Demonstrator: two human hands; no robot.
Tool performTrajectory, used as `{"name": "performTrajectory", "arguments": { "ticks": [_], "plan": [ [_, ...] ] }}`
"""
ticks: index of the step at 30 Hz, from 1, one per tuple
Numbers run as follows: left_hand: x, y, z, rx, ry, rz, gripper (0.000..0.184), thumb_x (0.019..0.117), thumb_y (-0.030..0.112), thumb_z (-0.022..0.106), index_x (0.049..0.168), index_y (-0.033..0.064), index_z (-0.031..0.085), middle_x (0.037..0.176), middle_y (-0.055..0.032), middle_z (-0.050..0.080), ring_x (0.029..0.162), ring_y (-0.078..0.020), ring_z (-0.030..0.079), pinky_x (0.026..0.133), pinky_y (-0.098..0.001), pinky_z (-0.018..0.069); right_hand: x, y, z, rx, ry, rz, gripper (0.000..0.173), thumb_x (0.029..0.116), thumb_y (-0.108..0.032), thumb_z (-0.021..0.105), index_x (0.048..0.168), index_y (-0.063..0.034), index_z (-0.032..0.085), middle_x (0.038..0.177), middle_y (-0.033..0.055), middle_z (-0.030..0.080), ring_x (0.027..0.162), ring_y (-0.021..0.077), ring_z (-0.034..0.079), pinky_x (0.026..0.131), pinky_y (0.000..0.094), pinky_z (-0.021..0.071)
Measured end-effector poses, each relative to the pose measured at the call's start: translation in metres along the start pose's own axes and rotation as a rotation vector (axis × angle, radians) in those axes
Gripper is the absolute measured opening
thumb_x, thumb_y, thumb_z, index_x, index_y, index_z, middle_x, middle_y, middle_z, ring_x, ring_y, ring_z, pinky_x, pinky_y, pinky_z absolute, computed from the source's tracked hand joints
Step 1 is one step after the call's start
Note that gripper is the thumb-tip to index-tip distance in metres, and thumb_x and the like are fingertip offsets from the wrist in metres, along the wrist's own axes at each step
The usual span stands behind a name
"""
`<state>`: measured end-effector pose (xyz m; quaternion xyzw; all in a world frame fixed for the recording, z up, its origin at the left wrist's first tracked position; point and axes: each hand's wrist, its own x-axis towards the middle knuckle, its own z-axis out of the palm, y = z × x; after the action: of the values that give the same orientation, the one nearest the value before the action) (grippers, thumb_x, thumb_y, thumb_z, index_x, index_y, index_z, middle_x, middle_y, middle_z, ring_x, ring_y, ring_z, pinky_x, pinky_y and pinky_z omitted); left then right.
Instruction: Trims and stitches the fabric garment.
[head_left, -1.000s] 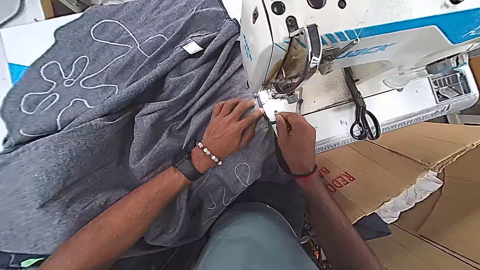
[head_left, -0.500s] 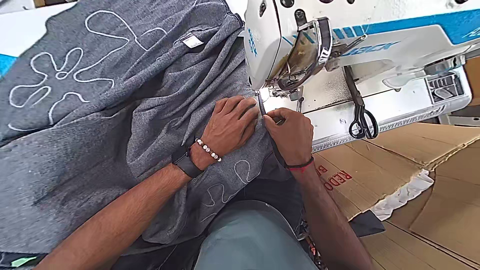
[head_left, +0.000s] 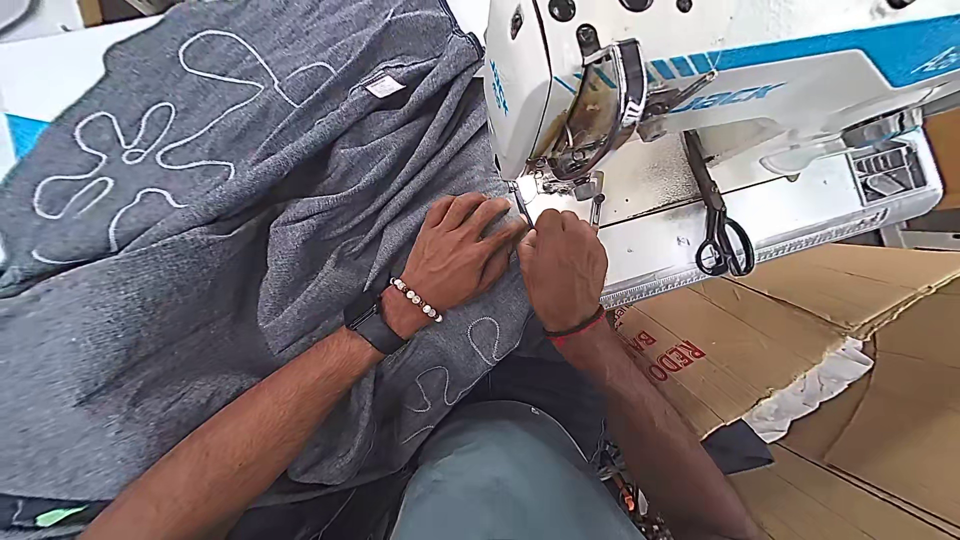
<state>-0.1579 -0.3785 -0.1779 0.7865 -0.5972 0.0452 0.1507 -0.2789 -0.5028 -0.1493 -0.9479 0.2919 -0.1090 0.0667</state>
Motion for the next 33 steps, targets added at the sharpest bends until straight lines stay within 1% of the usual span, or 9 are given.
{"name": "performTrajectory", "arguments": {
  "ticks": [6, 10, 13, 15, 18, 20, 23, 29, 33],
  "plan": [
    [0.000, -0.003, 0.000, -0.090, -0.001, 0.116, 0.041, 0.1052, 0.030, 0.045, 0.140, 0.0241, 0.065, 0.150, 0.0044, 0.058, 0.140, -0.0251, 0.049, 0.115, -0.0486, 0.0352, -0.019, 0.007, -0.003, 0.082, 0.002, -0.214, 0.014, 0.0972, -0.008, 0.060, 0.103, -0.0023, 0.071, 0.097, 0.0159, 0.065, 0.093, 0.0335, 0.064, 0.074, 0.0437, 0.0540],
    [-0.001, -0.005, 0.001, -0.098, 0.009, 0.132, 0.041, 0.1045, 0.030, 0.044, 0.141, 0.0274, 0.065, 0.149, 0.0050, 0.058, 0.137, -0.0243, 0.050, 0.111, -0.0478, 0.0362, -0.055, 0.030, -0.012, 0.261, 0.000, -0.190, 0.023, 0.0999, -0.028, 0.061, 0.107, -0.0135, 0.078, 0.121, 0.0082, 0.071, 0.112, 0.0248, 0.066, 0.089, 0.0404, 0.0564],
    [-0.001, -0.002, -0.002, -0.074, 0.017, 0.125, 0.041, 0.1025, 0.030, 0.047, 0.138, 0.0262, 0.068, 0.147, 0.0028, 0.060, 0.135, -0.0276, 0.051, 0.110, -0.0495, 0.0363, -0.098, 0.059, -0.015, 0.263, -0.004, -0.178, 0.029, 0.0979, -0.035, 0.065, 0.111, -0.0117, 0.075, 0.100, 0.0086, 0.072, 0.092, 0.0241, 0.069, 0.077, 0.0397, 0.0575],
    [-0.002, -0.004, 0.000, -0.072, 0.028, 0.119, 0.040, 0.1024, 0.032, 0.047, 0.137, 0.0283, 0.068, 0.146, 0.0034, 0.060, 0.135, -0.0271, 0.051, 0.111, -0.0491, 0.0355, -0.124, 0.082, -0.013, 0.233, 0.102, -0.233, 0.018, 0.0969, -0.022, 0.063, 0.103, -0.0104, 0.076, 0.078, 0.0061, 0.067, 0.070, 0.0212, 0.066, 0.060, 0.0358, 0.0541],
    [-0.001, -0.003, 0.002, -0.064, 0.025, 0.107, 0.041, 0.1018, 0.032, 0.048, 0.138, 0.0303, 0.067, 0.146, 0.0043, 0.061, 0.136, -0.0267, 0.050, 0.112, -0.0496, 0.0344, -0.144, 0.100, -0.017, 0.182, 0.300, -0.279, 0.011, 0.0960, -0.014, 0.063, 0.090, -0.0098, 0.071, 0.065, 0.0048, 0.055, 0.058, 0.0199, 0.055, 0.052, 0.0334, 0.0454],
    [-0.002, -0.002, 0.002, -0.059, 0.032, 0.108, 0.041, 0.1017, 0.032, 0.048, 0.137, 0.0300, 0.067, 0.145, 0.0042, 0.061, 0.136, -0.0269, 0.050, 0.112, -0.0496, 0.0346, -0.144, 0.095, -0.024, 0.085, 0.082, -0.208, 0.015, 0.0970, -0.012, 0.058, 0.088, -0.0110, 0.071, 0.070, 0.0061, 0.061, 0.060, 0.0218, 0.060, 0.050, 0.0359, 0.0475],
    [-0.003, -0.002, 0.002, -0.061, 0.040, 0.110, 0.041, 0.1015, 0.030, 0.048, 0.138, 0.0303, 0.067, 0.146, 0.0048, 0.061, 0.137, -0.0270, 0.050, 0.112, -0.0495, 0.0344, -0.113, 0.079, -0.042, 0.077, -0.622, -0.047, 0.018, 0.0930, -0.016, 0.060, 0.100, -0.0129, 0.075, 0.092, 0.0115, 0.072, 0.078, 0.0328, 0.072, 0.059, 0.0543, 0.0553],
    [-0.002, -0.004, 0.003, -0.076, 0.045, 0.119, 0.040, 0.1027, 0.031, 0.047, 0.137, 0.0300, 0.068, 0.146, 0.0042, 0.061, 0.136, -0.0271, 0.050, 0.112, -0.0490, 0.0347, -0.039, 0.048, -0.023, 0.341, -0.017, -0.083, 0.032, 0.1009, -0.034, 0.062, 0.120, -0.0103, 0.071, 0.102, 0.0061, 0.072, 0.095, 0.0236, 0.068, 0.081, 0.0438, 0.0560],
    [0.000, -0.004, 0.001, -0.062, 0.056, 0.099, 0.041, 0.1023, 0.031, 0.046, 0.137, 0.0292, 0.068, 0.144, 0.0057, 0.062, 0.136, -0.0254, 0.051, 0.112, -0.0477, 0.0343, -0.032, 0.038, 0.011, 0.222, 0.065, -0.108, 0.027, 0.1028, -0.025, 0.057, 0.118, -0.0128, 0.075, 0.066, 0.0039, 0.065, 0.054, 0.0225, 0.063, 0.046, 0.0410, 0.0474]
  ]
}}
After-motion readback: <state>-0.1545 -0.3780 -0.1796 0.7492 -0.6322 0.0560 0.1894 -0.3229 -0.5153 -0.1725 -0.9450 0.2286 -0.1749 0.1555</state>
